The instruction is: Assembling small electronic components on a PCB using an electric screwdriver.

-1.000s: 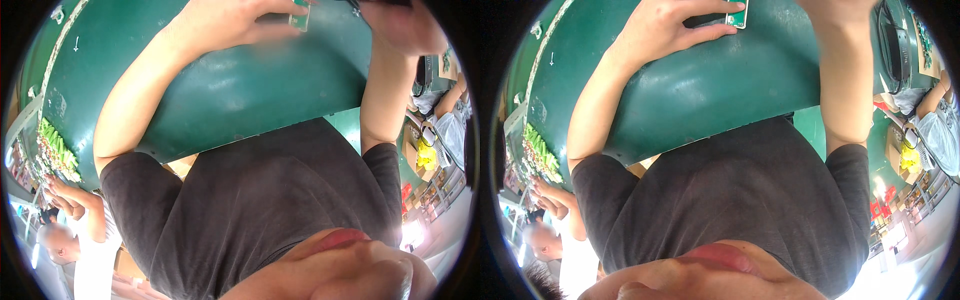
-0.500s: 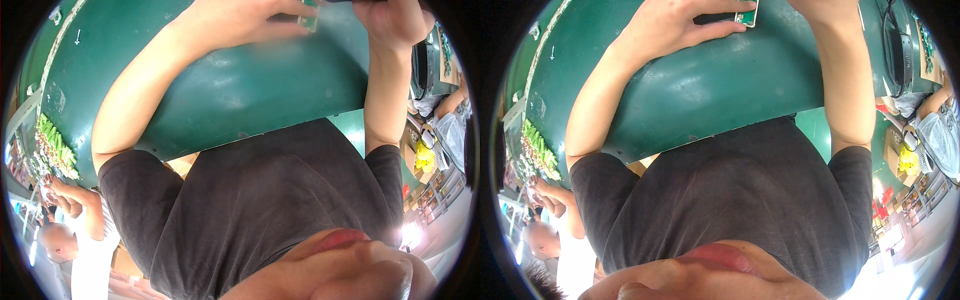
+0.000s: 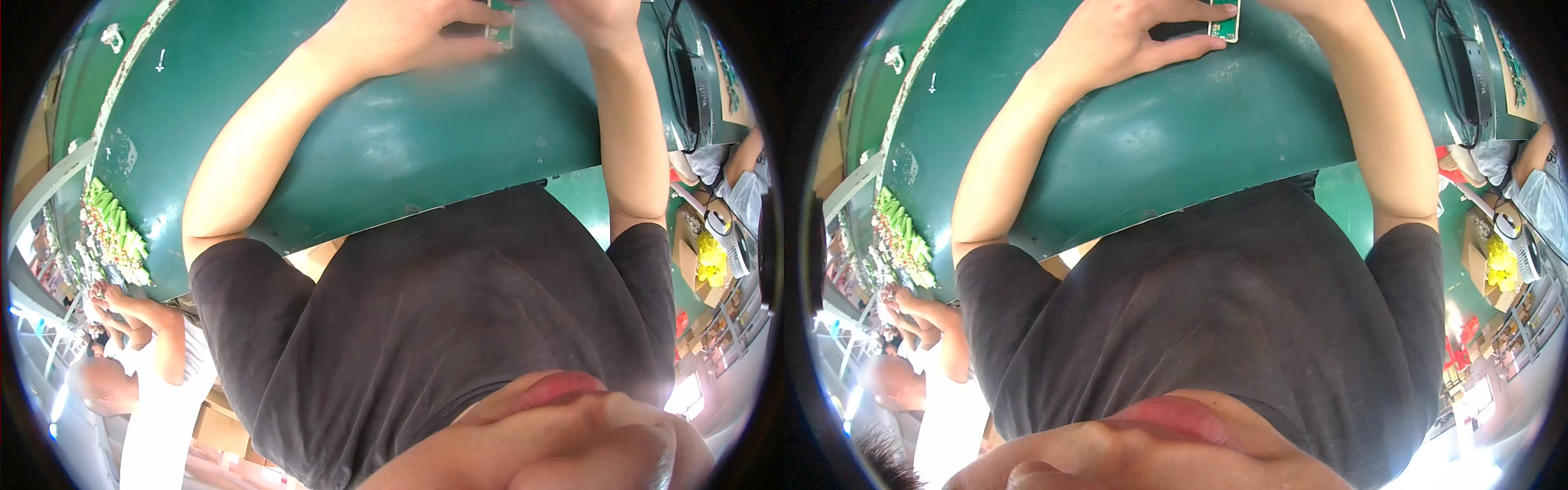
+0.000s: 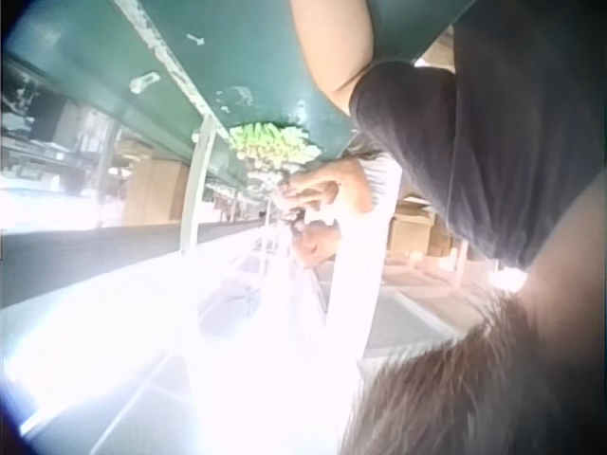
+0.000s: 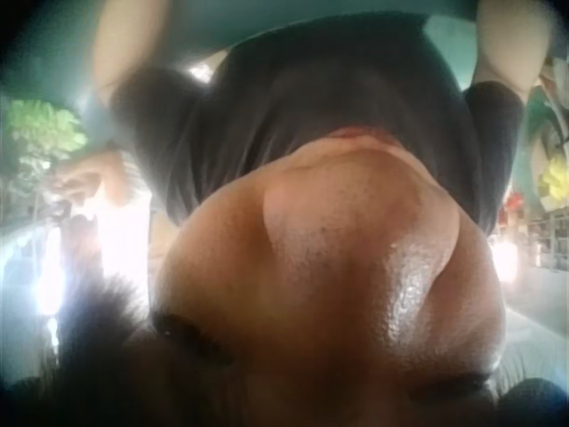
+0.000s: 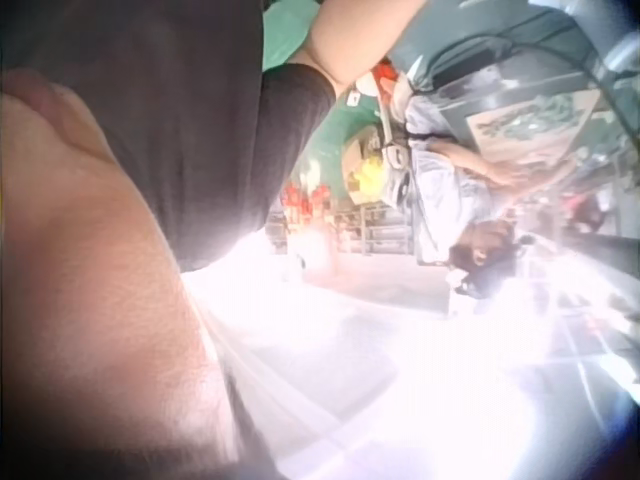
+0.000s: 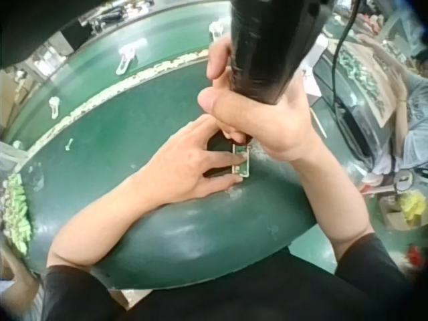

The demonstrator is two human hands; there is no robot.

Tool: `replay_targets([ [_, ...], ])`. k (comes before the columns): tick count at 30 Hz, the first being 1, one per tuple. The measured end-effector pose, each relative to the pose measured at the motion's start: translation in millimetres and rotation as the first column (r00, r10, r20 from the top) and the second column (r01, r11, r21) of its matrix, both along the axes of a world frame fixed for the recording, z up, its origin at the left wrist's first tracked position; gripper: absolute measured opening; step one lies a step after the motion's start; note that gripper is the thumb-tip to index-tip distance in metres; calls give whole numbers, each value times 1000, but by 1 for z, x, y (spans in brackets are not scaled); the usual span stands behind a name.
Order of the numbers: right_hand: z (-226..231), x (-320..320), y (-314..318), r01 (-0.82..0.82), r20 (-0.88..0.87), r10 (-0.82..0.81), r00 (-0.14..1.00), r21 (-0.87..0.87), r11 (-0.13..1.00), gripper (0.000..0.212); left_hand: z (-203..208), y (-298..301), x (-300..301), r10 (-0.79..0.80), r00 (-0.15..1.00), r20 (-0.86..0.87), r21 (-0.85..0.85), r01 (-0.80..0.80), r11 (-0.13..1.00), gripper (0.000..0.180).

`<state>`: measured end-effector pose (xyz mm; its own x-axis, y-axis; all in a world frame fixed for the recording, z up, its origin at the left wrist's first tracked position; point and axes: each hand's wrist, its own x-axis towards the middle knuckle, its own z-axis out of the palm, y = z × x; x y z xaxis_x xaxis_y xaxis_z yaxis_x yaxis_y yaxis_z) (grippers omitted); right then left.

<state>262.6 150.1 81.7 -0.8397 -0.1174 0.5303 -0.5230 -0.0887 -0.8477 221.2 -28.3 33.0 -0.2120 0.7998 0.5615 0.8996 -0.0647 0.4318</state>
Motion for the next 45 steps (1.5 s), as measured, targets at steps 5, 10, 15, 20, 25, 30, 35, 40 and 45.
replay_targets([
  [5,17,6,16,-51,-86,42,995,-104,993,33,11,-1,4,19,998,-62,-35,-21,999,33],
  [10,41,39,40,-84,86,91,992,-84,993,38,32,-10,-30,207,978,-35,4,-207,978,36],
  [15,24,89,47,-131,196,174,965,-217,967,43,41,-119,-149,757,618,-212,-158,-786,597,57],
  [20,-32,113,52,-165,233,334,913,-538,827,36,-1,-218,-248,748,429,-507,-155,-899,411,67],
  [25,-31,135,48,-28,329,271,905,-587,809,34,-16,-168,-236,709,595,-379,-136,-793,593,42],
  [30,-22,139,39,20,438,280,854,-567,823,35,-3,-157,-234,773,515,-370,-186,-856,482,22],
  [35,-2,125,44,33,202,70,977,-465,885,32,6,-152,-229,711,547,-441,-154,-827,541,16],
  [40,1,87,63,276,74,-267,961,-209,938,31,25,-80,-131,658,687,-309,-120,-714,690,10],
  [45,7,60,68,347,-7,-350,937,-118,931,31,18,-36,-19,384,898,-214,-174,-422,890,11],
])
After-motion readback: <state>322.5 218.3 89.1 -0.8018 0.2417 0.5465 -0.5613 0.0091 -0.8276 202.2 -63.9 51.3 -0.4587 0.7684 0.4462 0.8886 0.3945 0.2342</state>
